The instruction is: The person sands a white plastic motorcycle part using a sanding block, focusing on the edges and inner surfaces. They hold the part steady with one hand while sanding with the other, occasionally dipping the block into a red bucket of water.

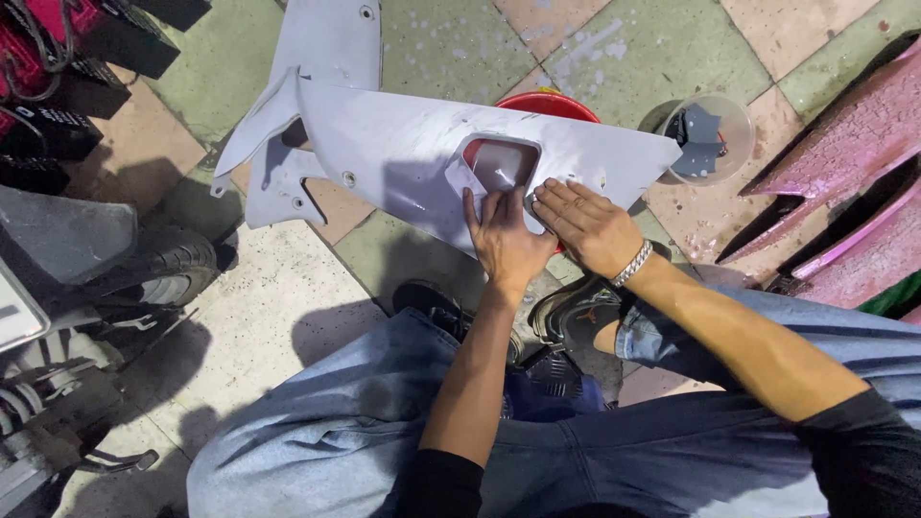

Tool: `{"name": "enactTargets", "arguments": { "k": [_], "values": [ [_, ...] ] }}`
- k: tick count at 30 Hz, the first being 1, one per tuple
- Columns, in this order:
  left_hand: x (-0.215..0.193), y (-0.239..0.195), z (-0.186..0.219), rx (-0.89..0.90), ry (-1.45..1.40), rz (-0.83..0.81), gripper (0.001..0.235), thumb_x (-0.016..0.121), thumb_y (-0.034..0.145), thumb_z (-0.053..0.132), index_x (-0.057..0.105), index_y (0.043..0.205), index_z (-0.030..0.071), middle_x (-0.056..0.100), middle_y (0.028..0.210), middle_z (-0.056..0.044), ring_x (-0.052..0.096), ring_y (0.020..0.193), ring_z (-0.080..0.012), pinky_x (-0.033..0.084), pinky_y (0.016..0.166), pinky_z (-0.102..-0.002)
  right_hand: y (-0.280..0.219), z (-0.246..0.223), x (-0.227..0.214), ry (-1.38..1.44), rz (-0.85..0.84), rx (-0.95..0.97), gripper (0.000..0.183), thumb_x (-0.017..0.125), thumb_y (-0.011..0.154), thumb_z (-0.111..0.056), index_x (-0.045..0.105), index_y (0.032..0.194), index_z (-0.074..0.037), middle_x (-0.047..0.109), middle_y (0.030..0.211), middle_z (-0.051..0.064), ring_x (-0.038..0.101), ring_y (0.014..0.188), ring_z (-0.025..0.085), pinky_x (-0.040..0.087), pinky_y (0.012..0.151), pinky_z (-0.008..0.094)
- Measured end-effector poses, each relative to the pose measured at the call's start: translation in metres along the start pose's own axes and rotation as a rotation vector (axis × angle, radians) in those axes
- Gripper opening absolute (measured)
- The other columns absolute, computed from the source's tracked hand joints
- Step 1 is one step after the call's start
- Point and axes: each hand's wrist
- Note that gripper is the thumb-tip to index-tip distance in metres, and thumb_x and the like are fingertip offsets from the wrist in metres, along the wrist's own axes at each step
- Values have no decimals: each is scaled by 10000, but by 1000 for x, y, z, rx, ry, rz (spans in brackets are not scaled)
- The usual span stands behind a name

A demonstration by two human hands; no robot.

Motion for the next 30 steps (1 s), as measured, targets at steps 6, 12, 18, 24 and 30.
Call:
{"name": "enactTargets", "arguments": {
  "k": [6,12,18,24,30],
  "values": [
    [-9,7,7,-13,-13,-15,421,746,580,209,685,978,86,695,774,-72,705,974,-208,314,1193,-530,1,2,-1,70,-19,-103,254,535,1028,-77,750,1123,20,745,1196,202,698,1161,326,522,1049,451],
    [-6,8,6,-11,5,-11,491,720,482,224,687,942,55,706,781,-102,705,964,-231,339,1179,-542,11,26,-7,-57,-136,-7,233,633,1016,-197,760,1145,-49,765,1135,147,726,1099,239,571,1010,350],
    [-3,1,3,-27,-5,-12,505,711,482,225,697,952,43,714,788,-107,710,962,-242,337,1180,-549,24,18,-15,-240,-109,120,168,627,1033,-134,730,1139,-55,738,1061,151,721,1018,294,593,863,360],
    [-7,9,6,-7,-10,-5,487,707,471,209,695,930,49,699,754,-100,709,921,-245,350,1170,-553,-7,71,0,-136,-72,199,234,613,1076,-173,747,1218,-45,728,1248,130,689,1205,280,561,996,336],
    [-8,12,9,6,-7,20,497,720,490,219,695,955,49,679,747,-106,703,914,-239,382,1145,-545,8,32,-5,-100,-108,63,306,423,1059,-146,695,1175,-69,687,1052,133,691,1020,308,572,897,362]
  ]
}}
Point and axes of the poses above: each hand's wrist, its own y-axis towards the middle knuckle, its own x-axis out of the palm, z = x × y
